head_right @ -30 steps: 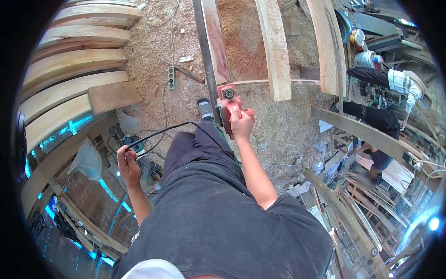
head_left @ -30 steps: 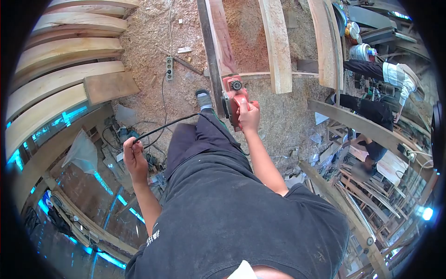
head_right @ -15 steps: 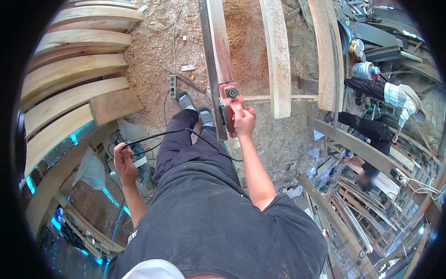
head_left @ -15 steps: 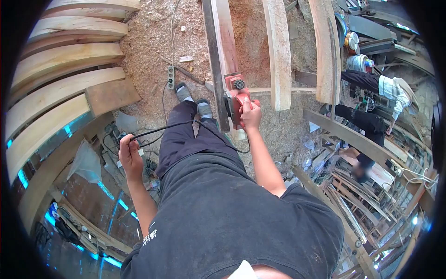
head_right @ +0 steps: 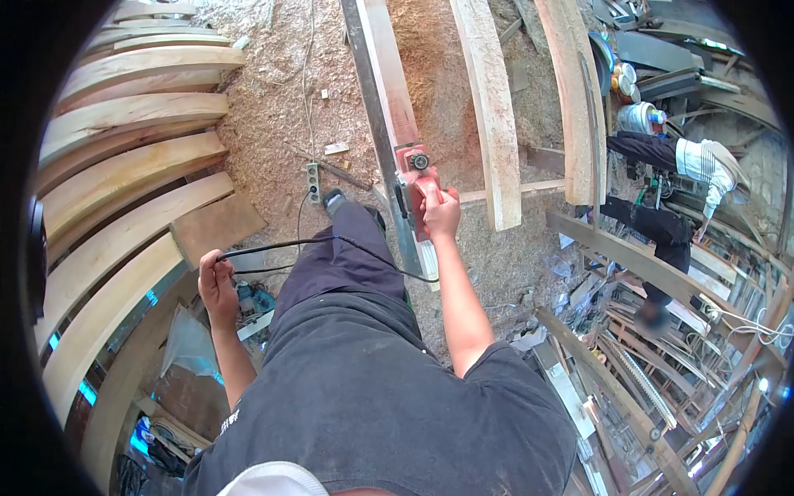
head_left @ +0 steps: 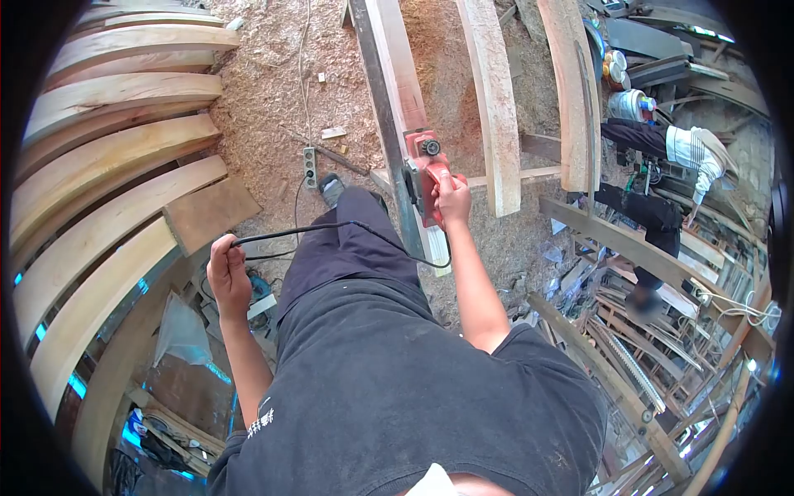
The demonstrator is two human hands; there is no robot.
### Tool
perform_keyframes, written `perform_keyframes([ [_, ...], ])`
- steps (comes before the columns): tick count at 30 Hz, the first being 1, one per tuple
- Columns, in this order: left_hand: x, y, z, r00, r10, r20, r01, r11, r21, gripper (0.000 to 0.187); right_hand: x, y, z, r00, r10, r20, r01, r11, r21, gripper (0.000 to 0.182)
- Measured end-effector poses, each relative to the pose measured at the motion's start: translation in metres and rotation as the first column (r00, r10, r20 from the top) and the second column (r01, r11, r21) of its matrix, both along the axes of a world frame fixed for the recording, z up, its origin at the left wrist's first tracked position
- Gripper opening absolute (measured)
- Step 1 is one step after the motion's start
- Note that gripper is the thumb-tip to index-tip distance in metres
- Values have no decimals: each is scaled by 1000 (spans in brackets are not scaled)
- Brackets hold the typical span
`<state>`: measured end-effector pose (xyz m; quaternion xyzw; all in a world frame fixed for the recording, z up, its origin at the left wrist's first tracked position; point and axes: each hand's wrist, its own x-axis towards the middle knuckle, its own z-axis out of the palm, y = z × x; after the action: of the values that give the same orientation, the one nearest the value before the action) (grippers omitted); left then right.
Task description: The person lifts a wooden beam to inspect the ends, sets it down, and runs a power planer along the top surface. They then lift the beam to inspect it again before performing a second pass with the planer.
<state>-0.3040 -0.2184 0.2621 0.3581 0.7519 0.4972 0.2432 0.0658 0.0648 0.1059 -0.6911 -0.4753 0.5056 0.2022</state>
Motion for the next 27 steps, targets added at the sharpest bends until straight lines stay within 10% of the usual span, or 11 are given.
perform_keyframes([
  [27, -159, 224, -11, 999, 19, 38, -19, 1000, 10, 14, -166, 204, -1, 997, 41, 62, -46, 995, 90, 49],
])
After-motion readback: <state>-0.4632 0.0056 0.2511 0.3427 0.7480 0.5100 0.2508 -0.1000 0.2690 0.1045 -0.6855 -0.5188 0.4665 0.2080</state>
